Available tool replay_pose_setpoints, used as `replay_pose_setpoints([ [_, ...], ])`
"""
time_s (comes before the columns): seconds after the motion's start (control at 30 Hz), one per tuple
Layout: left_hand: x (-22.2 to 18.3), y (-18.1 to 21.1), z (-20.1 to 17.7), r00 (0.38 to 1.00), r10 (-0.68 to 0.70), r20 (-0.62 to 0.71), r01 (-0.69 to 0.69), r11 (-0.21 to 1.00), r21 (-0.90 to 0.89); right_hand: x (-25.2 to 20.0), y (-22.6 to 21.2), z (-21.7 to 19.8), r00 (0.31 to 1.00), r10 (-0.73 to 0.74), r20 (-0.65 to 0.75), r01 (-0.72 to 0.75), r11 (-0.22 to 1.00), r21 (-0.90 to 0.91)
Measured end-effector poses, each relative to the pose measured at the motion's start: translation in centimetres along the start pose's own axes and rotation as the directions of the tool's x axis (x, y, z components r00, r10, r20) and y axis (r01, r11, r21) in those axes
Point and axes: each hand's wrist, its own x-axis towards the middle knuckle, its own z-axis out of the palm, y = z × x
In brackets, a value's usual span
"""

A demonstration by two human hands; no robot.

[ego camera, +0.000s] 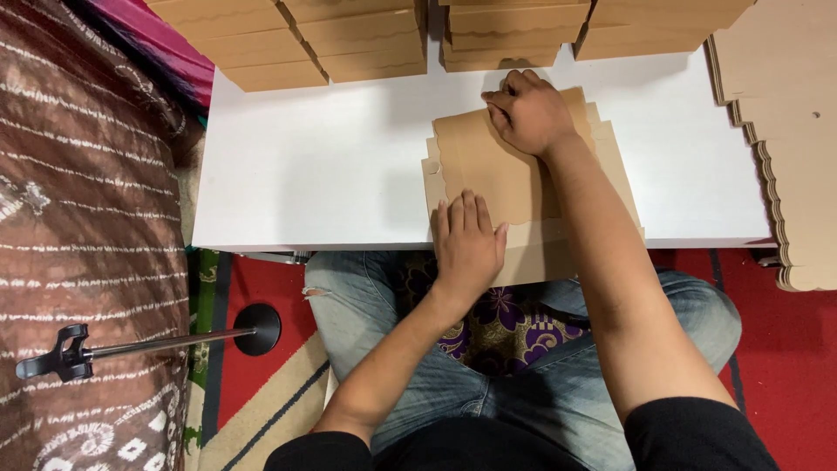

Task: Assembling a cardboard box from a flat sheet by folding and tucking flaps.

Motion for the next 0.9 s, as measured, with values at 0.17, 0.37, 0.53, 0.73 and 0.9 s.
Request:
replay_pose_setpoints([
  [0.17,-2.0,1.0,-2.9,0.999,0.01,0.037,-0.009,1.0,-0.027,0.0,-0.2,-0.2,0.998,0.056,0.04,-0.056,0.998,0.0],
  [0.37,-2.6,1.0,-4.4,0.997,0.023,0.075,-0.02,0.999,-0.04,0.1,-0.3,-0.4,0.998,0.065,0.024,-0.065,0.998,0.007],
  [0.53,-0.9,-0.4,-3.2,0.99,-0.003,0.141,0.021,0.992,-0.126,0.1,-0.6,-0.7,0.997,0.073,0.014,-0.073,0.997,-0.011],
  [0.73,3.8,-2.7,0.3,0.982,-0.035,0.186,0.046,0.997,-0.055,-0.1,-0.8,-0.9,0.991,0.132,-0.007,-0.132,0.99,-0.042],
  [0.9,8.2,-3.9,3.7,0.966,-0.063,0.25,0.058,0.998,0.028,-0.2,-0.6,-0.7,0.987,0.156,0.046,-0.153,0.986,-0.074],
])
